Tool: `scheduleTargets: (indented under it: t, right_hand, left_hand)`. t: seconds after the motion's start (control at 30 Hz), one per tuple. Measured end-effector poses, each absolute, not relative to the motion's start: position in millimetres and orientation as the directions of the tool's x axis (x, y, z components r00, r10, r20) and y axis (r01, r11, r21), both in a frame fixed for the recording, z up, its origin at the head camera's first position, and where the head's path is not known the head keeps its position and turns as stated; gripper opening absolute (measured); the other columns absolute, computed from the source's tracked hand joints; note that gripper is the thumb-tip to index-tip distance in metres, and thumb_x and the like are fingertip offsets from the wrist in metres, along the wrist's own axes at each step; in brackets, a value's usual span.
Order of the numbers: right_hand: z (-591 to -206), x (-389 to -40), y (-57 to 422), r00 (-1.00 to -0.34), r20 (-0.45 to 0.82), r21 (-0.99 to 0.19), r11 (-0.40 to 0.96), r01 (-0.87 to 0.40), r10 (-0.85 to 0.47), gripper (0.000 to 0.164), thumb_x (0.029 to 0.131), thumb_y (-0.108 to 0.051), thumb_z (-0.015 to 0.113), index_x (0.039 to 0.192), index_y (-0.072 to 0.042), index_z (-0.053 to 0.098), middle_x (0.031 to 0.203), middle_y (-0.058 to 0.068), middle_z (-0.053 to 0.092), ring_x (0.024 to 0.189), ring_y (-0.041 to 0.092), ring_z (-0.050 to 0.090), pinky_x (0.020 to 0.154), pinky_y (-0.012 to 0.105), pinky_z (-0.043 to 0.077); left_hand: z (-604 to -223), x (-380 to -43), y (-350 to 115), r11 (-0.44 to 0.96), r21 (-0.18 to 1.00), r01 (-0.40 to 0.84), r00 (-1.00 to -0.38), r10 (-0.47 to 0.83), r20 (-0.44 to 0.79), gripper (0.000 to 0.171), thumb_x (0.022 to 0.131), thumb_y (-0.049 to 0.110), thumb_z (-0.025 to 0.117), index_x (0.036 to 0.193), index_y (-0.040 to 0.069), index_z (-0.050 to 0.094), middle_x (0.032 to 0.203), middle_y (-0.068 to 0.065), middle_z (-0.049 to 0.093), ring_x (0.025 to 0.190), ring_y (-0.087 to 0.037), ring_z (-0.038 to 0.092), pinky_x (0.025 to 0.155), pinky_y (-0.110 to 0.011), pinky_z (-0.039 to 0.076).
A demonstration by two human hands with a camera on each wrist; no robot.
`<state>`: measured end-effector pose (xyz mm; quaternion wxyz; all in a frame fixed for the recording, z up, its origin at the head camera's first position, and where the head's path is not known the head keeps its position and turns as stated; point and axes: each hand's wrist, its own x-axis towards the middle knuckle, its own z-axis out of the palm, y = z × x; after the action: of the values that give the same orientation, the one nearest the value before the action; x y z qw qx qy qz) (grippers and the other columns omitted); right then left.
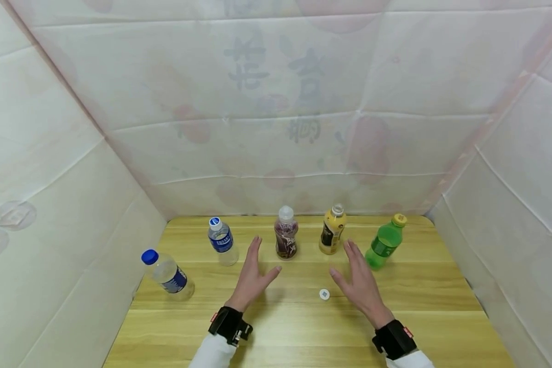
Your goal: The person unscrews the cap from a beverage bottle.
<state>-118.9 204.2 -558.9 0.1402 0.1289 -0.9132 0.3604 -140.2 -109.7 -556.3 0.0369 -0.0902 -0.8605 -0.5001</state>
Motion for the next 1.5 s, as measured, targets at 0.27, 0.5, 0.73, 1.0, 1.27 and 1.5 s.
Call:
scheduleTargets:
  t: [0.27,0.5,0.73,1.0,1.27,1.5]
  right_hand:
    - [-565.3,-115.1,203.1,-0.914,0.378,-0.609,0.705,-0.363,-0.143,0.080,0.097,-0.037,0.069,0.157,0.004,0.035,0.168,0.024,0.022,0.146,0.051,0.032,0.111,0.071,0.032]
    - [-566.9,-113.6,204.1,-0.912,0.384,-0.602,0.711,-0.364,-0.143,0.079,0.095,-0.035,0.071,0.155,0.005,0.037,0.167,0.024,0.024,0.144,0.051,0.034,0.109,0.071,0.035]
    - [-567.0,-112.9,204.7,-0.915,0.378,-0.605,0.712,-0.357,-0.138,0.076,0.095,-0.034,0.071,0.153,0.005,0.041,0.167,0.023,0.024,0.143,0.051,0.036,0.108,0.070,0.037]
    - [-567.4,-114.1,201.8,-0.921,0.367,-0.619,0.705,-0.347,-0.131,0.074,0.096,-0.035,0.070,0.152,0.005,0.042,0.168,0.021,0.023,0.145,0.049,0.034,0.110,0.069,0.036]
    - [-565.8,-114.6,199.9,-0.921,0.367,-0.615,0.708,-0.346,-0.132,0.073,0.096,-0.034,0.070,0.153,0.003,0.042,0.167,0.023,0.024,0.144,0.050,0.035,0.108,0.070,0.037]
    - [-564.5,-113.7,200.8,-0.925,0.357,-0.617,0.710,-0.340,-0.132,0.074,0.096,-0.035,0.070,0.153,0.002,0.042,0.167,0.023,0.024,0.145,0.049,0.035,0.109,0.069,0.036]
  left_hand:
    - [-554.9,-159.4,-92.0,0.397,0.906,0.144,-0.990,0.065,0.129,0.106,0.090,0.037,0.080,0.165,0.005,0.012,0.171,-0.018,0.012,0.155,-0.039,0.018,0.122,-0.059,0.022]
    - [-563.5,-172.2,-81.3,0.305,0.951,0.060,-0.998,0.008,0.061,0.108,0.088,0.037,0.082,0.165,0.007,0.013,0.169,-0.024,0.017,0.153,-0.044,0.020,0.120,-0.065,0.022]
    - [-568.5,-184.3,-71.0,0.260,0.965,0.027,-1.000,0.002,0.027,0.110,0.087,0.042,0.083,0.166,0.008,0.014,0.168,-0.025,0.019,0.153,-0.043,0.022,0.119,-0.064,0.026]
    - [-570.3,-201.1,-66.9,0.267,0.964,-0.002,-1.000,0.010,-0.005,0.110,0.087,0.039,0.083,0.165,0.007,0.014,0.168,-0.024,0.020,0.154,-0.042,0.022,0.120,-0.061,0.028]
    - [-567.9,-210.6,-64.6,0.270,0.963,0.011,-0.999,0.048,-0.002,0.107,0.089,0.036,0.082,0.166,0.008,0.013,0.169,-0.022,0.019,0.155,-0.038,0.021,0.122,-0.057,0.025]
    - [-571.0,-219.2,-62.0,0.254,0.964,0.080,-0.994,0.090,0.059,0.101,0.091,0.024,0.082,0.164,0.004,0.015,0.164,-0.024,0.030,0.153,-0.038,0.027,0.122,-0.055,0.026]
